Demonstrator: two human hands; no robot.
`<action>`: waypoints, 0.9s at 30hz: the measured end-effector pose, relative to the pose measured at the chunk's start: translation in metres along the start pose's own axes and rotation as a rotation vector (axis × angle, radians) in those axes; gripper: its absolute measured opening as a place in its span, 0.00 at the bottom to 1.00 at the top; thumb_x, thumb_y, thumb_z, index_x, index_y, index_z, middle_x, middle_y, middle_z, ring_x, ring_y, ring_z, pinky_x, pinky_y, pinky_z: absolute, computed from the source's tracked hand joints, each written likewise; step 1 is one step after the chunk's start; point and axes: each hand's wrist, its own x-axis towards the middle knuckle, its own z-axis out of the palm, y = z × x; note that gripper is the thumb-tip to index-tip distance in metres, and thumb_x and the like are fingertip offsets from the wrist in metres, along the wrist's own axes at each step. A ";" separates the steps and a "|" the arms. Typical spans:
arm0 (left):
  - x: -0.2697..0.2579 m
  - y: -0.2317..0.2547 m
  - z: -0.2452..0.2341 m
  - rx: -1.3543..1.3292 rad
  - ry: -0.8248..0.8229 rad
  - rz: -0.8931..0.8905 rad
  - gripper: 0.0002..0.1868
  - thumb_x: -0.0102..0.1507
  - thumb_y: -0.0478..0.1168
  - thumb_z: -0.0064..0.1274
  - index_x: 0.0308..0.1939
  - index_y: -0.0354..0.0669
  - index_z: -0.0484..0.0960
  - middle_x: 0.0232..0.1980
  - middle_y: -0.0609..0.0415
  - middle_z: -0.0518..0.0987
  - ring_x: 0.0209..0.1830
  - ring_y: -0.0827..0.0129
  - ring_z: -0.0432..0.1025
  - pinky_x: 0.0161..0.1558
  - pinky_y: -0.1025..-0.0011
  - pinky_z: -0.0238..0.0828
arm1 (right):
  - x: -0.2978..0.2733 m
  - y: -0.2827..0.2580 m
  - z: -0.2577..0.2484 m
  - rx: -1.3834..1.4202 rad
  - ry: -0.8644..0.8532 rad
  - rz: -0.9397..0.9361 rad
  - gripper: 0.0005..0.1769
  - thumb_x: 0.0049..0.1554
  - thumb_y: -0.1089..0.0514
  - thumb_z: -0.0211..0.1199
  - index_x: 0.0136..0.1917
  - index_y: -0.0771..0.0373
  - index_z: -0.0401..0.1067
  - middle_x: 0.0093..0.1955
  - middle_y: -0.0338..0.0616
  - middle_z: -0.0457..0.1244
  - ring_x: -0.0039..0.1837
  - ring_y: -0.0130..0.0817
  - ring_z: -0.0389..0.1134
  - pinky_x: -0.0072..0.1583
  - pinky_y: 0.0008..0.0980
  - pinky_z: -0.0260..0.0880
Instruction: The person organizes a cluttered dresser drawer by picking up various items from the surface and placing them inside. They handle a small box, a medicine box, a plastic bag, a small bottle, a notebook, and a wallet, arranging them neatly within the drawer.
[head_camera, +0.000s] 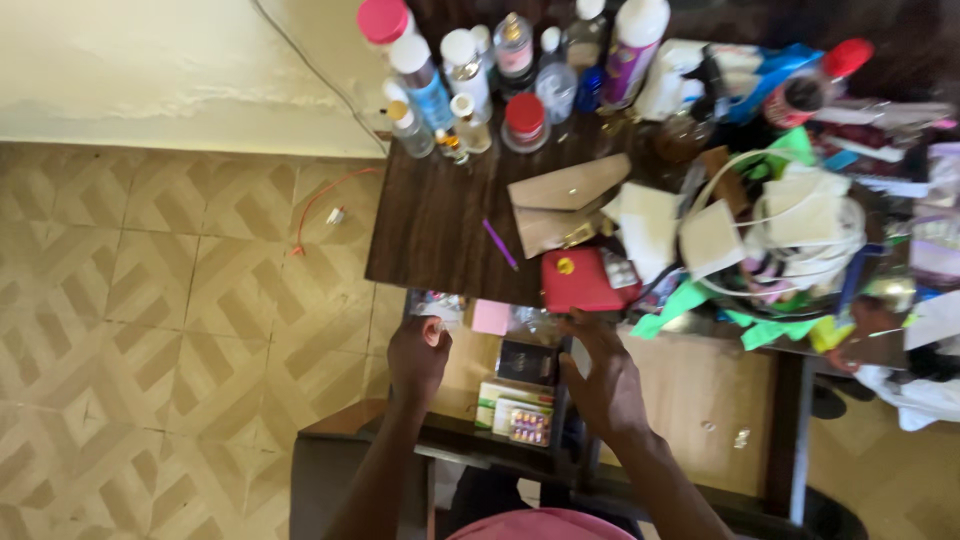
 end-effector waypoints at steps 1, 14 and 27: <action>-0.002 -0.019 0.003 0.082 -0.012 -0.003 0.12 0.56 0.40 0.63 0.41 0.42 0.85 0.39 0.46 0.83 0.39 0.51 0.79 0.42 0.57 0.77 | -0.003 -0.001 0.009 0.000 -0.024 0.015 0.25 0.50 0.63 0.67 0.62 0.61 0.74 0.70 0.51 0.63 0.71 0.51 0.63 0.68 0.45 0.65; 0.029 -0.098 0.058 0.536 -0.124 0.332 0.05 0.59 0.40 0.54 0.34 0.44 0.82 0.37 0.49 0.84 0.34 0.57 0.80 0.32 0.60 0.77 | -0.050 -0.012 0.115 -0.091 -0.080 0.123 0.24 0.52 0.59 0.67 0.63 0.59 0.74 0.72 0.49 0.62 0.72 0.51 0.63 0.69 0.46 0.65; 0.048 -0.136 0.081 0.520 -0.136 0.489 0.06 0.60 0.36 0.52 0.28 0.45 0.81 0.22 0.49 0.79 0.20 0.56 0.77 0.25 0.60 0.74 | -0.073 -0.020 0.149 -0.052 -0.084 0.286 0.25 0.53 0.60 0.66 0.64 0.59 0.73 0.74 0.49 0.59 0.73 0.50 0.63 0.66 0.45 0.70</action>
